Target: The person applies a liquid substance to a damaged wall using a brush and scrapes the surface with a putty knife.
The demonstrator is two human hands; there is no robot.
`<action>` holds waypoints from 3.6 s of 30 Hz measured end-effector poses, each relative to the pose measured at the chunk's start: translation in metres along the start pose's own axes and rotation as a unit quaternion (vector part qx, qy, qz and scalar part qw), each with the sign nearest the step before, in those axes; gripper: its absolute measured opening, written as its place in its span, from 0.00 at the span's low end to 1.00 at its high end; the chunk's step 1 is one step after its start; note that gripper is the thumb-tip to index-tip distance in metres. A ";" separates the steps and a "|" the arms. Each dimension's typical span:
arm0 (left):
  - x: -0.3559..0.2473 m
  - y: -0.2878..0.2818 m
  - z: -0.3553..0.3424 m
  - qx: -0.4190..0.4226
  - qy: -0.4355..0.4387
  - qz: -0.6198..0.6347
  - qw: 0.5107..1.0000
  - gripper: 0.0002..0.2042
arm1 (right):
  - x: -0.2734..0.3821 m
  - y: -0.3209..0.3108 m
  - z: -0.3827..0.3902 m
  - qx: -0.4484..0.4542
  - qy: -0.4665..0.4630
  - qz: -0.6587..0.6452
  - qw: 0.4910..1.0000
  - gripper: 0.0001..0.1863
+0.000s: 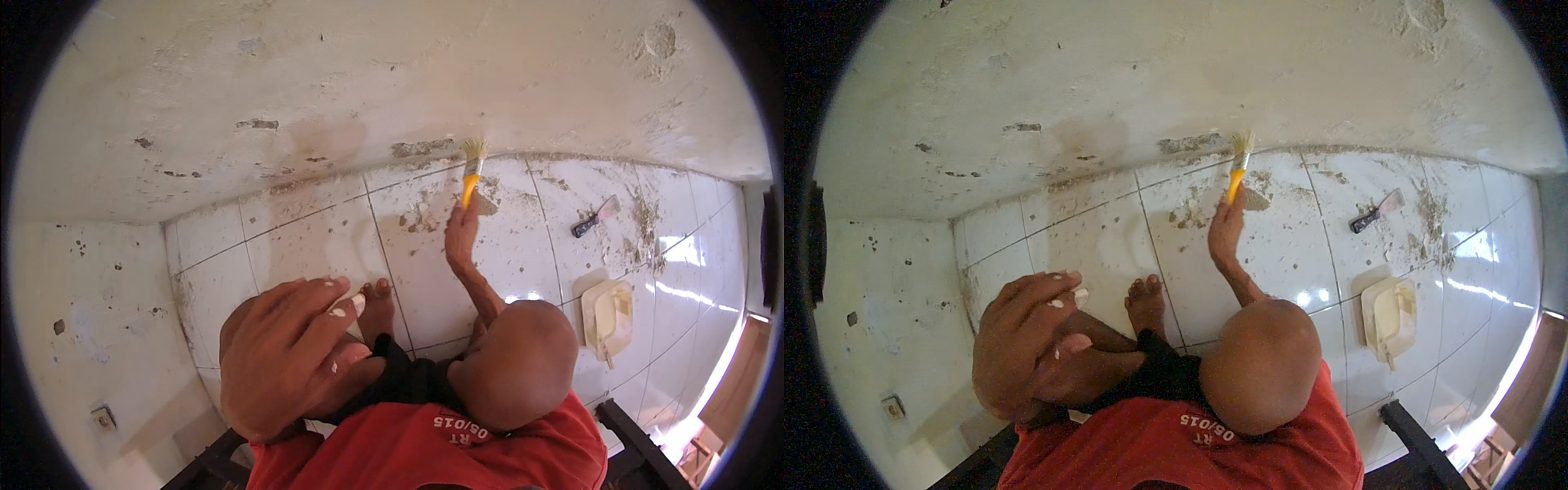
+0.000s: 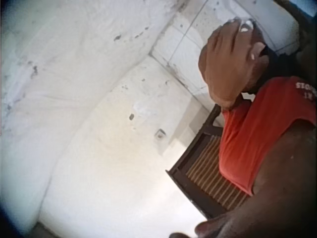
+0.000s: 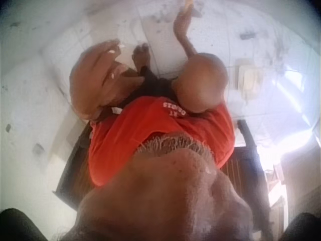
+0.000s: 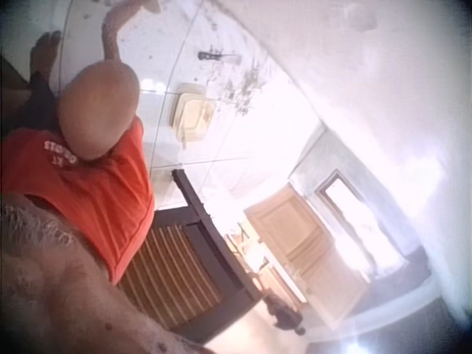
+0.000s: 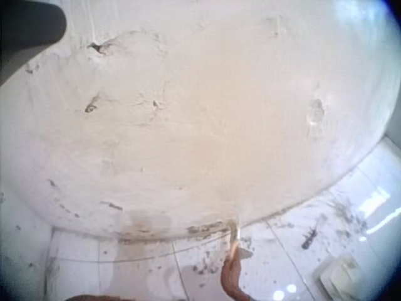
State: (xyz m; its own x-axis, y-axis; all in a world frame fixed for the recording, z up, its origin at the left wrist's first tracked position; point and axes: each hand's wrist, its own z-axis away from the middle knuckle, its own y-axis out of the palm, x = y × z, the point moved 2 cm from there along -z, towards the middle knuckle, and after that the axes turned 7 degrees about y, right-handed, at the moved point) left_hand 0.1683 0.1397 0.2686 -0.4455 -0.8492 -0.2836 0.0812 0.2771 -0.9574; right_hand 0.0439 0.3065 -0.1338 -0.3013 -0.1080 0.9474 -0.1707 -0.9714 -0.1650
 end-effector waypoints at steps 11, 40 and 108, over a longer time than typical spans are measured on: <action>0.006 0.001 -0.005 0.021 0.008 0.023 1.000 0.18 | 0.059 0.005 0.024 0.245 -0.079 0.068 0.964 0.25; -0.103 0.063 -0.074 -0.064 0.295 0.194 0.933 0.22 | 0.041 -0.474 0.155 -0.153 0.160 0.587 0.778 0.14; 0.017 -0.006 0.008 0.028 0.061 0.032 0.997 0.18 | 0.006 0.102 0.017 0.194 0.142 -0.102 0.965 0.14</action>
State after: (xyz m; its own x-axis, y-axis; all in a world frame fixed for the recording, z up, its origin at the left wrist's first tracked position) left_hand 0.1676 0.1195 0.2687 -0.5425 -0.7690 -0.3381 0.1601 0.3004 -0.9403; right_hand 0.0408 0.2031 -0.1407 -0.5523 0.1025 0.8273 0.0950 -0.9782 0.1846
